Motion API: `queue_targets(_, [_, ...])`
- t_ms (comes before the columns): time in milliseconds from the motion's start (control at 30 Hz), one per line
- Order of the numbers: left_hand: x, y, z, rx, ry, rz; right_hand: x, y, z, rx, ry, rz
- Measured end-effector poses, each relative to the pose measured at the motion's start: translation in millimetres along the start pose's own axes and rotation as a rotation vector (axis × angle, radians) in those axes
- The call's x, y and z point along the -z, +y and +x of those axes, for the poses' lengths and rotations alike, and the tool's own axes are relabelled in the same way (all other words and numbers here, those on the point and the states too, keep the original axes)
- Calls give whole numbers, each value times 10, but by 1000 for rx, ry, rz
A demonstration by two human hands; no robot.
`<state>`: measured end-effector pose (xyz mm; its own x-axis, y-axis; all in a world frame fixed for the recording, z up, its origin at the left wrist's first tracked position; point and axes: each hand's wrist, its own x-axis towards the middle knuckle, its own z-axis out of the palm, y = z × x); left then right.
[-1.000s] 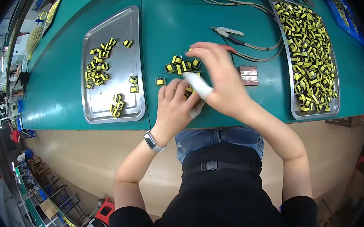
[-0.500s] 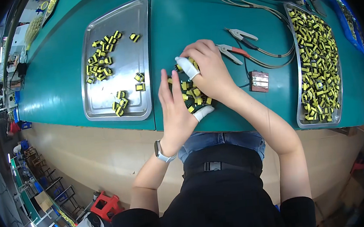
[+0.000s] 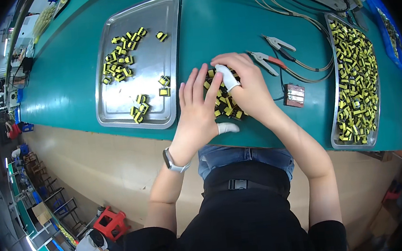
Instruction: Assembling and inspecting small yellow electronic components at an industrial workbench.
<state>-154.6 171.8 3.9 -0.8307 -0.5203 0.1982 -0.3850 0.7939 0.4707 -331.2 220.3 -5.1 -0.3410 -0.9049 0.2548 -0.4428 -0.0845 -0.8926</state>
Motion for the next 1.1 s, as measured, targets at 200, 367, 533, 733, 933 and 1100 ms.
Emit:
queue_targets(200, [490,-160,-305,241,154,203,257,-260,-298,106,81,-156])
queue_targets(367, [572,-614,-567,509,175,425,227,-396,-822,103,163,-256])
queue_targets(533, [541,-626,-318,596,-6,467,149,-235,-1269,96,171,-322])
queue_targets(733, [490,-660,-129,455,-99,439,92,-109,-1369,98,255,-305])
queue_targets(933, [650,-697,35,414,-150,299,35,-79,-1361,101,315,-346])
queue_targets(1100, [723,-794,106,354,-179,234,0,-85,-1351,112,336,-387])
